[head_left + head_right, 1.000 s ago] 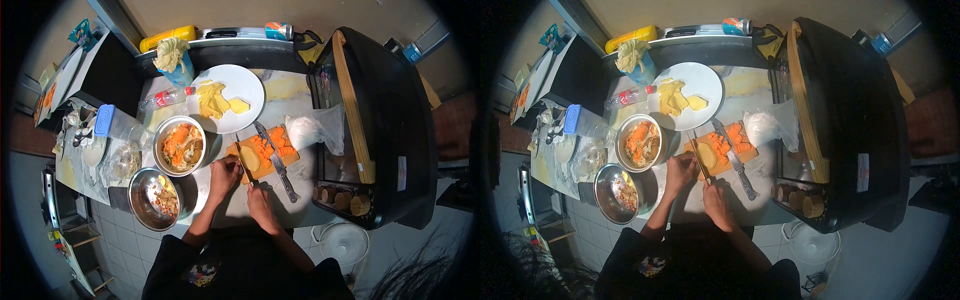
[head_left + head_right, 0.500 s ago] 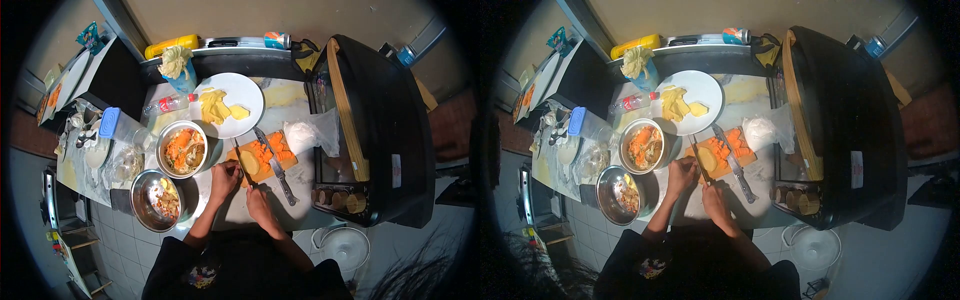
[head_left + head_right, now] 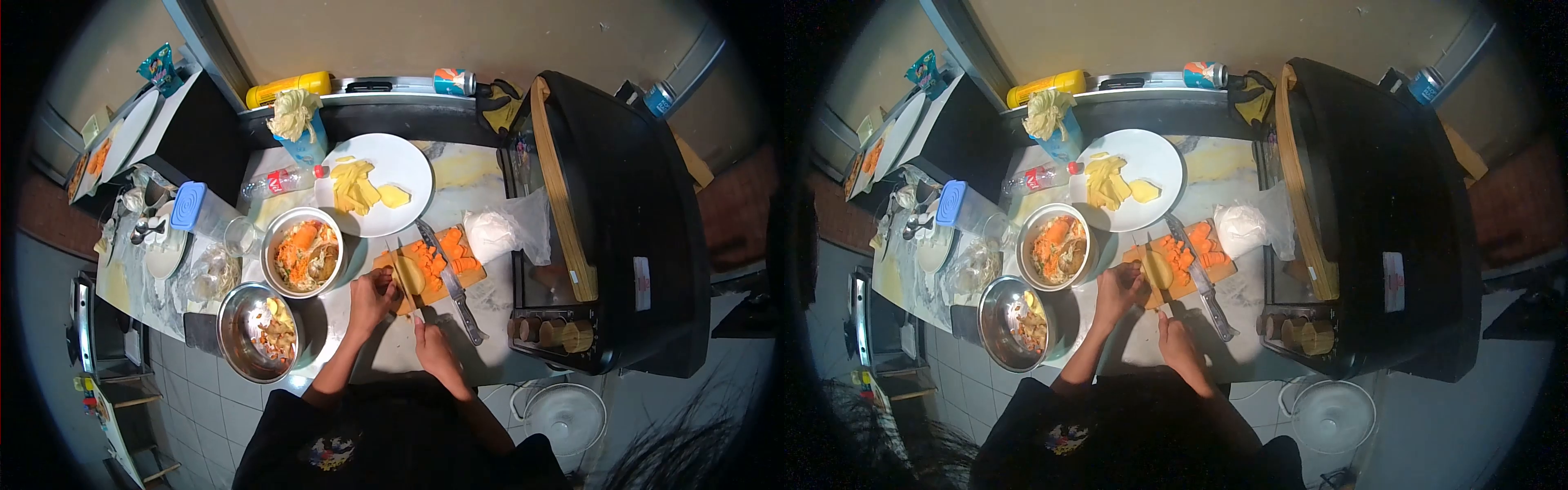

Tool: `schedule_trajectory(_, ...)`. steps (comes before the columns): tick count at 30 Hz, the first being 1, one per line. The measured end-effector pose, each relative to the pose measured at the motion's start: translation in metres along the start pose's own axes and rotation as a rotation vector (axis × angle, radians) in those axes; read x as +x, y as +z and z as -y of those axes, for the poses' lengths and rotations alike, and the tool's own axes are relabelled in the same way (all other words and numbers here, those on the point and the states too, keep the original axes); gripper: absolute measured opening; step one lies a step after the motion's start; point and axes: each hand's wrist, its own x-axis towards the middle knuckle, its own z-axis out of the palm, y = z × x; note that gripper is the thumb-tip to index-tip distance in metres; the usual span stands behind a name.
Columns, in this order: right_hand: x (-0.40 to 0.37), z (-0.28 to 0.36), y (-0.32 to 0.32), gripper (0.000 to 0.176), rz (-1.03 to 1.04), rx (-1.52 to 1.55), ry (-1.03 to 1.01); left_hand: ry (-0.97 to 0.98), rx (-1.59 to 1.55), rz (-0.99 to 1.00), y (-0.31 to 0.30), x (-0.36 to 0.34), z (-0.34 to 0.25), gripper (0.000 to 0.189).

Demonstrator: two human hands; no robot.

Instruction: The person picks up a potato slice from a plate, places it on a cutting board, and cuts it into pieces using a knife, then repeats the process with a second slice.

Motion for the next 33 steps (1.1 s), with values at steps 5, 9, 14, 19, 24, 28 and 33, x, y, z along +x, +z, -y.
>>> schedule_trajectory(5, 0.002, -0.009, -0.006, 0.053, -0.036, 0.067, -0.007, -0.007, 0.009, -0.011, 0.0, 0.001, -0.009, 0.021)
schedule_trajectory(9, 0.002, -0.015, -0.009, 0.054, -0.038, 0.041, -0.002, -0.02, 0.057, 0.005, -0.001, 0.001, -0.008, 0.022)
schedule_trajectory(14, 0.002, -0.018, -0.013, 0.052, -0.052, 0.007, 0.024, -0.007, 0.097, -0.006, -0.001, 0.002, -0.01, 0.023)
schedule_trajectory(19, 0.003, -0.021, -0.017, 0.051, -0.054, 0.02, 0.025, -0.065, 0.037, 0.014, -0.002, 0.002, -0.012, 0.024)
schedule_trajectory(24, 0.003, -0.022, -0.02, 0.053, -0.07, -0.012, 0.022, -0.081, 0.051, 0.017, -0.004, 0.002, -0.011, 0.024)
schedule_trajectory(28, 0.002, -0.022, -0.025, 0.055, -0.056, -0.018, 0.049, -0.078, 0.04, 0.018, -0.003, 0.002, -0.009, 0.024)
schedule_trajectory(33, -0.001, -0.028, -0.025, 0.053, -0.059, -0.077, 0.063, -0.086, 0.019, 0.017, -0.002, 0.002, -0.009, 0.024)
